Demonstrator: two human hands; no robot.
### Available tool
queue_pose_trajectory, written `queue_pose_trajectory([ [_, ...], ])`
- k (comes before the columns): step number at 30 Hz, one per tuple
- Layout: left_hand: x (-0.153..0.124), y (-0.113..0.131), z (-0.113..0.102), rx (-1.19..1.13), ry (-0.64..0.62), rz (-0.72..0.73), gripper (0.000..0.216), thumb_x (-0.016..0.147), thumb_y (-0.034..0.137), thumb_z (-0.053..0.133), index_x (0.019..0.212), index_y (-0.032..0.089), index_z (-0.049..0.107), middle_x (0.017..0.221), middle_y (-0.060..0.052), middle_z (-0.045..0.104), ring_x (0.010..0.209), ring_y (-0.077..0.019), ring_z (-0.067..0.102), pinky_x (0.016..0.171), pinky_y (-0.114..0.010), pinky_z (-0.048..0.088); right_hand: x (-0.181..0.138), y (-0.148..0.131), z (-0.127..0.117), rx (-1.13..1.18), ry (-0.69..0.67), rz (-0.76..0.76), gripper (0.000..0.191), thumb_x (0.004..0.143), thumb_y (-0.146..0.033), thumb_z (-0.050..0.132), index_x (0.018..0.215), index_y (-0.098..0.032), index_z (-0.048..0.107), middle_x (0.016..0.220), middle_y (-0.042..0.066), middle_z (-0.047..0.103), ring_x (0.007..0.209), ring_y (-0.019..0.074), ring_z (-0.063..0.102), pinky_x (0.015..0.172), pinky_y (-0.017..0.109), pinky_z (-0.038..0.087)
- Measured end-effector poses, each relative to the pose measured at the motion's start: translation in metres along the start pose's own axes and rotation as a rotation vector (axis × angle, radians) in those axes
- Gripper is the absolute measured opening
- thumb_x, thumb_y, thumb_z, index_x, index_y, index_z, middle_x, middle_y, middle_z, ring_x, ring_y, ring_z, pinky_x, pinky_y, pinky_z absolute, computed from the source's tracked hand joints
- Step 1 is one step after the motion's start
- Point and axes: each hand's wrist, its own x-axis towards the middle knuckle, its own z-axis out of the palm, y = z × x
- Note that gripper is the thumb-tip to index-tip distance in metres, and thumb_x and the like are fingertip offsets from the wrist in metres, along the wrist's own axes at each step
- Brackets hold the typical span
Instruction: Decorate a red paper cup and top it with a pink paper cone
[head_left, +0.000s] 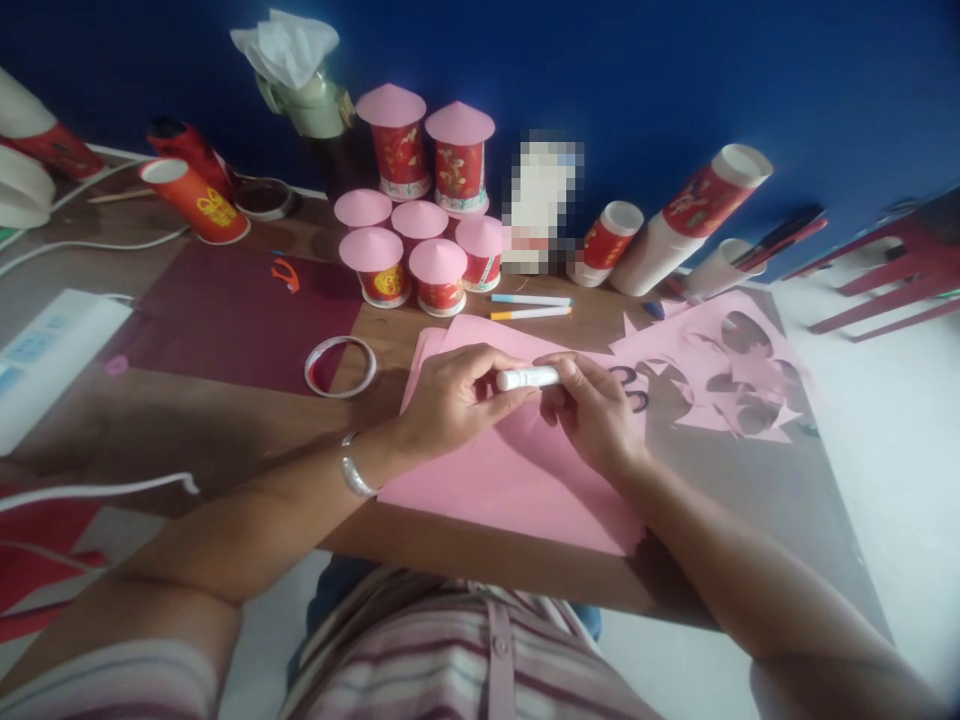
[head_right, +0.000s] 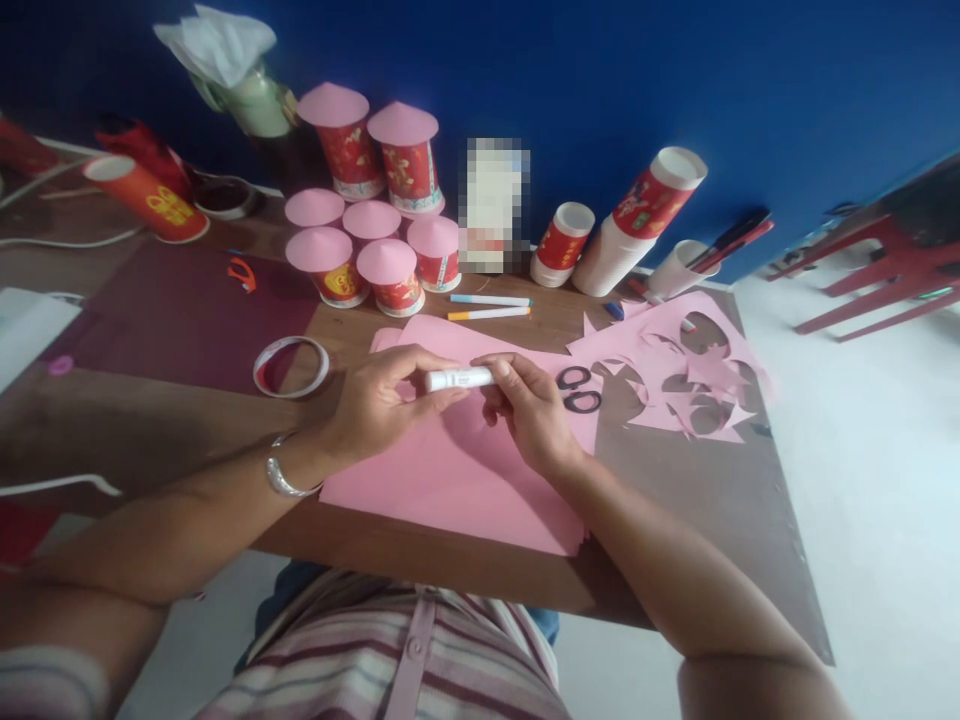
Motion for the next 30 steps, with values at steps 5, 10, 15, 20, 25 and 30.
queue_pose_trajectory([
  [5,-0.003,-0.003,-0.002,-0.073,0.060,-0.080,0.021,0.085,0.035,0.080,0.089,0.016,0.071,0.078,-0.002,0.074,0.064,-0.0092,0.061,0.059,-0.021,0.049,-0.001,0.007,-0.004,-0.099,0.021,-0.152,0.029,0.087,-0.049,0.077,0.100,-0.024,0.071,0.067,-0.004,0.060,0.059,0.0118,0.057,0.060,0.029,0.057],
  [10,-0.003,-0.007,-0.004,-0.124,0.062,-0.147,0.022,0.085,0.036,0.079,0.082,0.016,0.069,0.073,-0.001,0.071,0.062,-0.0098,0.058,0.056,-0.022,0.046,0.000,0.007,-0.008,-0.189,0.014,-0.182,0.031,0.085,-0.044,0.081,0.106,-0.024,0.070,0.077,-0.001,0.071,0.068,0.0149,0.069,0.072,0.035,0.062],
  [15,-0.002,-0.005,-0.008,-0.059,0.038,-0.056,0.018,0.084,0.031,0.080,0.083,0.016,0.069,0.072,0.001,0.070,0.061,-0.0086,0.057,0.058,-0.021,0.046,0.002,0.000,-0.004,-0.063,-0.040,-0.028,0.035,0.083,-0.052,0.080,0.093,-0.020,0.069,0.064,-0.002,0.068,0.052,0.0128,0.063,0.056,0.031,0.061],
  [20,-0.002,-0.006,-0.007,-0.135,0.049,-0.119,0.022,0.085,0.035,0.079,0.082,0.016,0.069,0.070,0.000,0.069,0.061,-0.0093,0.057,0.056,-0.022,0.045,0.001,-0.001,-0.005,-0.154,0.013,-0.183,0.027,0.081,-0.042,0.085,0.091,-0.022,0.070,0.073,-0.001,0.074,0.063,0.0145,0.070,0.061,0.030,0.061],
  [25,-0.001,-0.009,-0.007,-0.231,0.036,-0.203,0.024,0.084,0.036,0.080,0.080,0.016,0.068,0.068,0.000,0.067,0.061,-0.0102,0.057,0.055,-0.023,0.044,0.002,0.002,-0.007,-0.242,0.008,-0.231,0.030,0.080,-0.044,0.086,0.095,-0.023,0.071,0.087,0.002,0.076,0.072,0.0156,0.072,0.063,0.030,0.061],
  [30,0.003,-0.009,-0.011,-0.209,0.021,-0.167,0.025,0.083,0.036,0.081,0.076,0.017,0.067,0.067,0.001,0.064,0.059,-0.0094,0.052,0.053,-0.023,0.042,0.002,-0.002,-0.004,-0.134,-0.057,-0.077,0.035,0.082,-0.050,0.082,0.095,-0.019,0.071,0.069,0.000,0.073,0.060,0.0161,0.071,0.060,0.033,0.063],
])
